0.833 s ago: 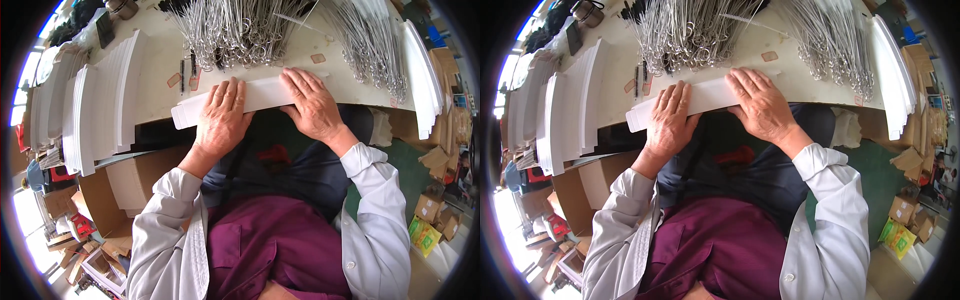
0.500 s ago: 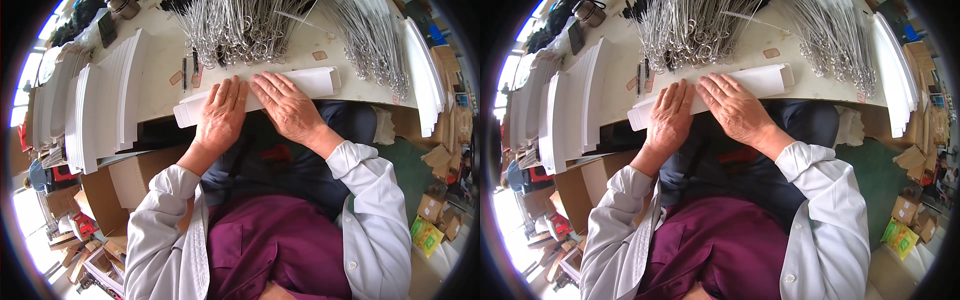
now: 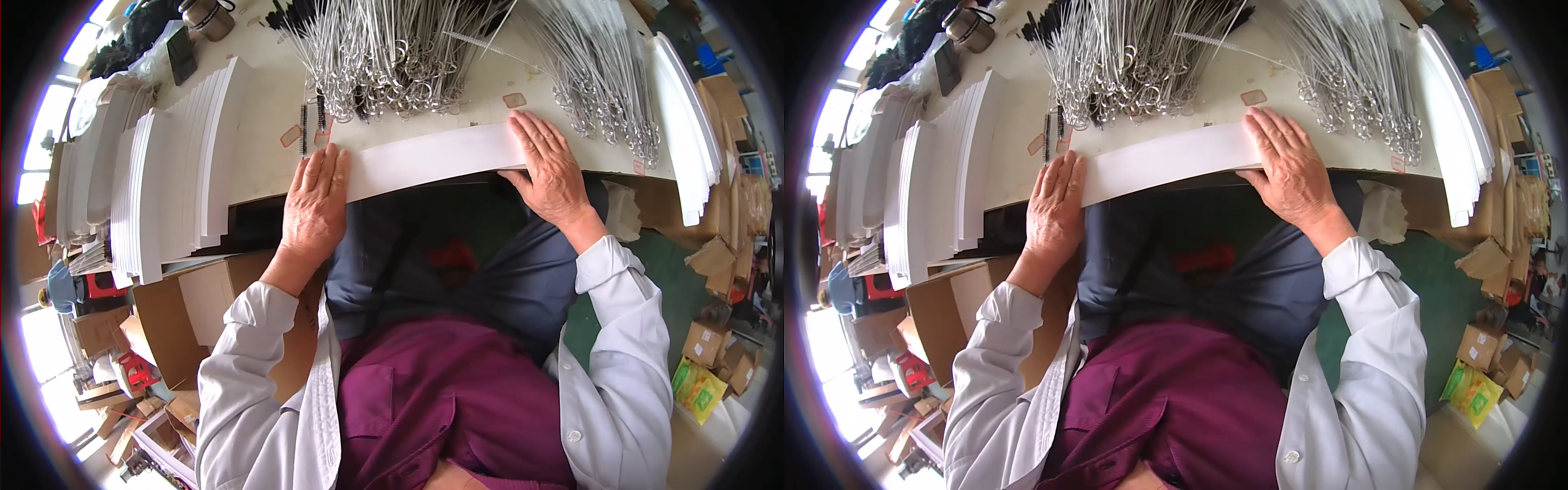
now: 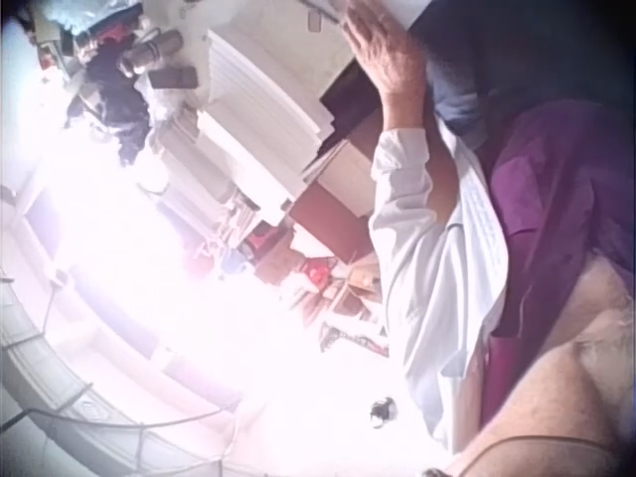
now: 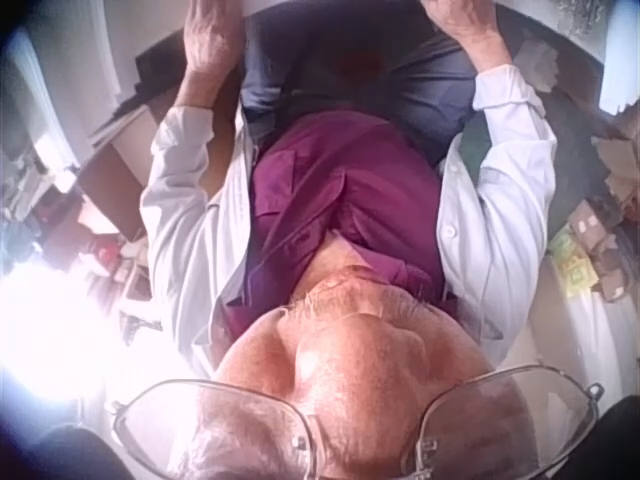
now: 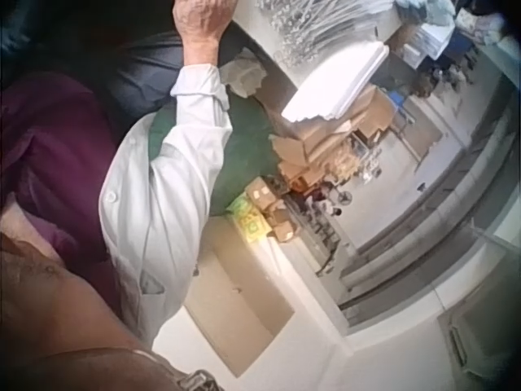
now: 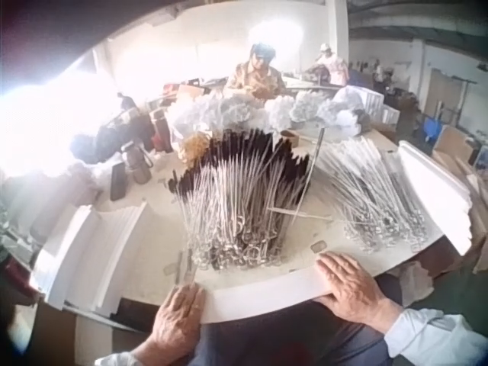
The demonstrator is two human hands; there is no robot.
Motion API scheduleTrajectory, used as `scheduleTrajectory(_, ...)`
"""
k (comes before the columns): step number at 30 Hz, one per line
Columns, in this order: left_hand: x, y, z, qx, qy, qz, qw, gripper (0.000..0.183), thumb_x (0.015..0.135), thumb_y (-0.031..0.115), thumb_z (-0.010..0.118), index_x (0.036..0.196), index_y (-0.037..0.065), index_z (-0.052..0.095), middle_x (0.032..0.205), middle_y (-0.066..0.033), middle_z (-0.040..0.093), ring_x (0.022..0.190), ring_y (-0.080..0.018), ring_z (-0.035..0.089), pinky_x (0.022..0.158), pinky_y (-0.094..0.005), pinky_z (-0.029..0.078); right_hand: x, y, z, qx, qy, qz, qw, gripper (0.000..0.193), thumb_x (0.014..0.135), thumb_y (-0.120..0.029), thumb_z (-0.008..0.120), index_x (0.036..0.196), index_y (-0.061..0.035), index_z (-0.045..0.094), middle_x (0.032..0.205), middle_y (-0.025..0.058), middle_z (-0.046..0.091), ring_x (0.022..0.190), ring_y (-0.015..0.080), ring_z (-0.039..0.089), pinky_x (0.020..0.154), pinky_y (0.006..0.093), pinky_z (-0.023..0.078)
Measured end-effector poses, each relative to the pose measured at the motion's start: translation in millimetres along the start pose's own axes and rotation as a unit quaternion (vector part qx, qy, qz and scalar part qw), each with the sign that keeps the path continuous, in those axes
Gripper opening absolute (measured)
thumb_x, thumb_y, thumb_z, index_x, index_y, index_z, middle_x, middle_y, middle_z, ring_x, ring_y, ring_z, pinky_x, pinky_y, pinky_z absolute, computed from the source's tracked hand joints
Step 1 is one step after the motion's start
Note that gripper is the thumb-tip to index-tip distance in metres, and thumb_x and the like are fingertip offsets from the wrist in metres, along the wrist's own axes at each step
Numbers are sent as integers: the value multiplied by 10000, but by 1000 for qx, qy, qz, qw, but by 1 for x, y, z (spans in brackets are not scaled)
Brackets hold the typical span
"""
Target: Manually inserting bundles of wire-handle industrial brushes into white paperboard sleeves.
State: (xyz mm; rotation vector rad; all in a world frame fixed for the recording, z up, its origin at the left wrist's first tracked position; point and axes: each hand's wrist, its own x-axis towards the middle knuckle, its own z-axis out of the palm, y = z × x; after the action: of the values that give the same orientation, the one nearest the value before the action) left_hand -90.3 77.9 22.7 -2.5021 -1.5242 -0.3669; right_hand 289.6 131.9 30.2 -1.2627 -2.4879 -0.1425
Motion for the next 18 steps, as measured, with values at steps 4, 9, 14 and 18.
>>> scheduleTrajectory(4, -7, -7, -15, -13, 2, 6, 1000, 582, 783, -37, 607, 1361, -52, 545, 1375, -223, 601, 1285, -408, 556, 1135, -509, 418, -2, -1, -15, 38, 13, -18, 999, 688, 855, -237, 778, 1450, -4, 522, 1453, 136, 562, 1359, 304, 514, 1191, 443, 372)
scheduleTrajectory(9, -10, 6, -61, -81, -101, -6, 992, 489, 830, -32, 640, 1312, -57, 557, 1289, -235, 638, 1203, -424, 600, 1063, -498, 472, -3, -18, -27, 80, 76, -65, 992, 427, 771, -14, 764, 1191, -8, 685, 1209, 99, 699, 1160, 296, 646, 1089, 457, 482)
scheduleTrajectory(14, 13, 30, -88, -312, -262, -25, 913, 629, 846, 280, 782, 1348, -9, 536, 1173, -258, 676, 1114, -423, 650, 955, -469, 519, 17, -65, -34, 161, 79, -130, 975, 299, 849, -49, 691, 1146, -14, 698, 1174, 108, 707, 1133, 299, 656, 1090, 469, 478)
scheduleTrajectory(18, 41, 57, -72, -390, -294, -88, 868, 686, 777, 270, 852, 1334, -15, 571, 1096, -242, 700, 1020, -396, 705, 884, -431, 550, 21, -101, -17, 223, 67, -133, 963, 342, 851, -79, 711, 1185, -14, 690, 1238, 125, 682, 1183, 312, 628, 1093, 468, 468)
